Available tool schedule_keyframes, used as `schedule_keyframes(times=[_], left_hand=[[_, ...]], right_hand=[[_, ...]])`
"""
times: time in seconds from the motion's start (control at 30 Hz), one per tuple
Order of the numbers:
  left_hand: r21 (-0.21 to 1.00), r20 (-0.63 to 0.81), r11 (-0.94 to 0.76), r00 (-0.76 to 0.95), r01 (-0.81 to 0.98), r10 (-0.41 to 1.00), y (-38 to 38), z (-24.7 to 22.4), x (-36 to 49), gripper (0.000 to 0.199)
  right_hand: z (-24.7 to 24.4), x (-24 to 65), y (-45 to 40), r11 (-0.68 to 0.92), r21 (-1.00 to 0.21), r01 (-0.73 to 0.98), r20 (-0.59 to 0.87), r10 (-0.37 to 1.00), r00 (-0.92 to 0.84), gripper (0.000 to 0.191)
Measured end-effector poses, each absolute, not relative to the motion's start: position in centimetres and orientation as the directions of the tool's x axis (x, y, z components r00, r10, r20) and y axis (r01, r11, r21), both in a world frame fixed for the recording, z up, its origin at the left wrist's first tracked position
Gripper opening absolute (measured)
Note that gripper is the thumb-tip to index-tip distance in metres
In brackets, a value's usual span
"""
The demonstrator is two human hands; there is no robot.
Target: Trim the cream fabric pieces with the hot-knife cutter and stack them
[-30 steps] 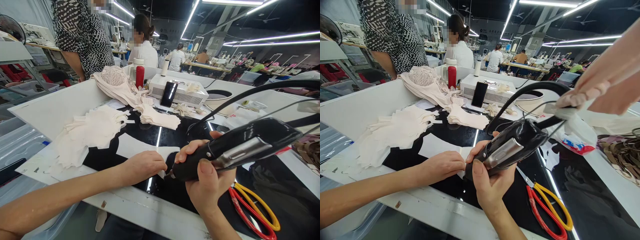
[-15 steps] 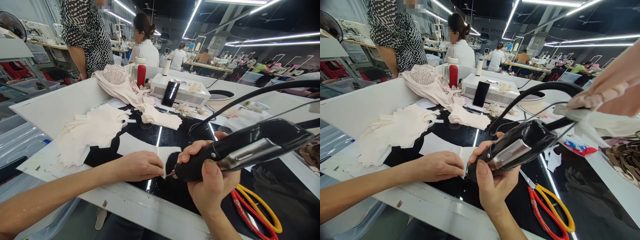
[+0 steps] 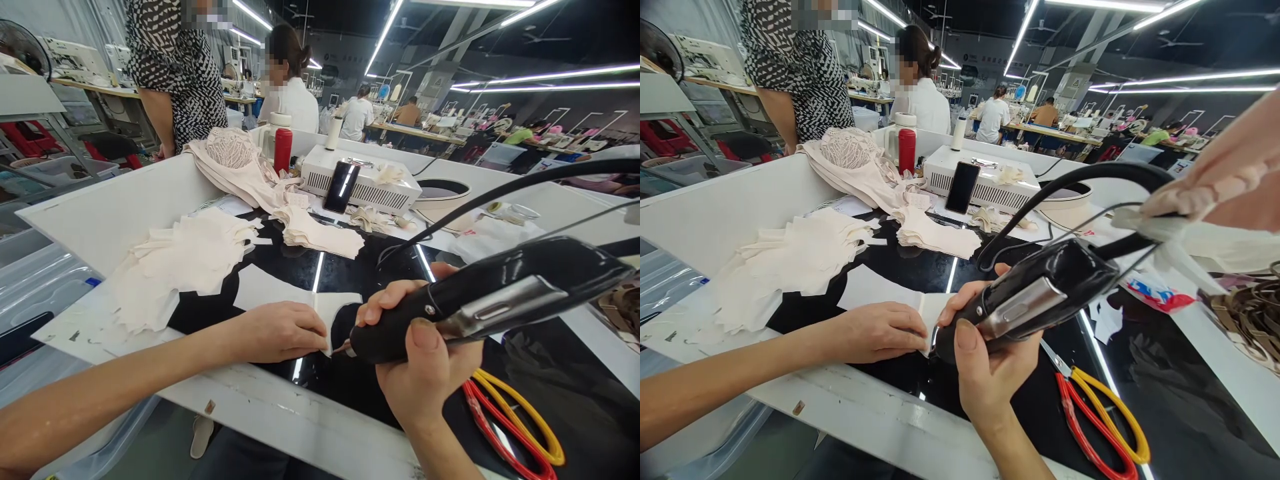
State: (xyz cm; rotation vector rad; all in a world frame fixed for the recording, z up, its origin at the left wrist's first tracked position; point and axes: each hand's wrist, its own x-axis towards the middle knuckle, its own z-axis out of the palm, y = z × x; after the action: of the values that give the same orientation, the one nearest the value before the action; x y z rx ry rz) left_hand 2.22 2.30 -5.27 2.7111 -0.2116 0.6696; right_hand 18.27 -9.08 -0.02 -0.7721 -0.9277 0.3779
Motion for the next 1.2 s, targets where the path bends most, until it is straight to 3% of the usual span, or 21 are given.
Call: schedule_keyframes(times=[0.63, 1.2], left_hand=[[0.277, 0.456, -0.939, 0.888, -0.203, -0.058, 2.26, -5.6, 2.16, 0.021], [0.282, 0.487, -0.932, 0.871, -0.228, -0.067, 2.29, -5.58, 2.3, 0.019]], right_hand=[[0.81, 18.23, -8.64, 0.679, -0.733, 0.045, 0.552, 0.555, 0.622, 0.05], [0.4, 18.15, -8.68, 0.664, -0.743, 0.088, 0.581, 0.574, 0.577, 0.046]])
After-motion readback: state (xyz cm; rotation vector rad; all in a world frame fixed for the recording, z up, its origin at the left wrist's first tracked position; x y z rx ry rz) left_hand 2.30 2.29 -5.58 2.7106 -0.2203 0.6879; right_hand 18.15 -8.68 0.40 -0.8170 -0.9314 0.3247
